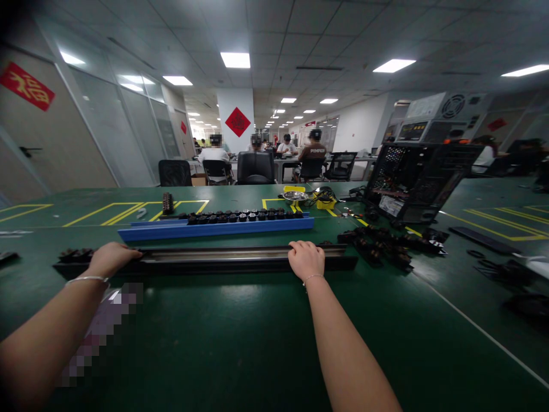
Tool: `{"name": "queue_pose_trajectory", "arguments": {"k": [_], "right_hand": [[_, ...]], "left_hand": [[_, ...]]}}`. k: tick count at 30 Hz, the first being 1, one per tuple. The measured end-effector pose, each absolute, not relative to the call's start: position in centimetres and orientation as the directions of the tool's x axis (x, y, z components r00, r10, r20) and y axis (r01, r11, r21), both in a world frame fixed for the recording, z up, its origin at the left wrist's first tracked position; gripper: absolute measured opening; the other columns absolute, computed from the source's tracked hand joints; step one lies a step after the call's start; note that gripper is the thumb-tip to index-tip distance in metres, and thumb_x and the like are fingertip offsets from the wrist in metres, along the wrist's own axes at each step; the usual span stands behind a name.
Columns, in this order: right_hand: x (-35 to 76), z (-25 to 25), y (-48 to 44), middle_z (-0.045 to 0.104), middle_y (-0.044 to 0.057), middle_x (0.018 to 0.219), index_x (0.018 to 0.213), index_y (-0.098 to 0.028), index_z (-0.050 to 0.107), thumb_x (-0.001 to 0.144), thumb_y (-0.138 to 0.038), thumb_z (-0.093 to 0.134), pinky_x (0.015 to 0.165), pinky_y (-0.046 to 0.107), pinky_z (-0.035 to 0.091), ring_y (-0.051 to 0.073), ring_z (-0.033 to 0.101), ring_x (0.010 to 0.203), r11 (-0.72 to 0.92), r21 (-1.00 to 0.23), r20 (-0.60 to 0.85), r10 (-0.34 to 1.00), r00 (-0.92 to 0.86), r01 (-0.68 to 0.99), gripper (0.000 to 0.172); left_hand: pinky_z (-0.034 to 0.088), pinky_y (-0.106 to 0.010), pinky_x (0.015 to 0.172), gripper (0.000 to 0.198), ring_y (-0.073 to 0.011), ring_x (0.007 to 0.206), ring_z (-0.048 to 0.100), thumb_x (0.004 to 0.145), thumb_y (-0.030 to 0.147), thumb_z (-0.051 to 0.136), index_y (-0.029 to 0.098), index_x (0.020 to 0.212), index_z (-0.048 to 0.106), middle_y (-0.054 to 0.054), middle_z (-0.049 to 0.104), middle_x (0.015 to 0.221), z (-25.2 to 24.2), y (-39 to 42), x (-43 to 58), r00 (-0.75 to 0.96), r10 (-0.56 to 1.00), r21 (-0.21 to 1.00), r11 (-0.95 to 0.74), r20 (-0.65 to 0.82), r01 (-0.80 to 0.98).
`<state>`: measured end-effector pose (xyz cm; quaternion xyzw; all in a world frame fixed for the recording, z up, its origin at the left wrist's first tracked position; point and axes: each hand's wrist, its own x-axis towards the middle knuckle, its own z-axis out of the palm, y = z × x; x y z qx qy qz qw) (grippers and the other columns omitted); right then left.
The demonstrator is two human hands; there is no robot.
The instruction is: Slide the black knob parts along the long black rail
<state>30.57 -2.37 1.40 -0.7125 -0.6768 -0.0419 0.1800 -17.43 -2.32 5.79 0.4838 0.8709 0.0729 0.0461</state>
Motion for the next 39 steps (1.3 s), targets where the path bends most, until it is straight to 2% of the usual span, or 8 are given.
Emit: {"name": "queue_pose_trajectory", "arguments": {"k": [25,39], "right_hand": [[30.7,1.2,-2.2,0.06,-0.003,0.123,0.112,-0.033,0.062,0.084,-0.028,0.032,0.09,0.037,0.031,0.019,0.047,0.113,-0.005,-0.23,0.316,0.945,0.08,0.973,0.042],[30.6,1.5,-2.3,0.059,-0.004,0.124,0.114,-0.034,0.061,0.085,-0.029,0.031,0.09,0.036,0.032,0.017,0.046,0.114,-0.021,-0.201,0.298,0.951,0.081,0.979,0.042]], "left_hand": [[0.041,-0.025,0.06,0.027,-0.023,0.083,0.062,0.066,0.04,0.064,0.014,0.072,0.066,-0.009,0.069,0.088,5.6,-2.2,-16.1,-0.544,0.839,0.222,0.527,0.018,0.82],[0.042,-0.026,0.062,0.026,-0.024,0.084,0.062,0.067,0.039,0.064,0.013,0.072,0.066,-0.01,0.069,0.088,5.9,-2.3,-15.0,-0.54,0.842,0.228,0.526,-0.003,0.819]]}}
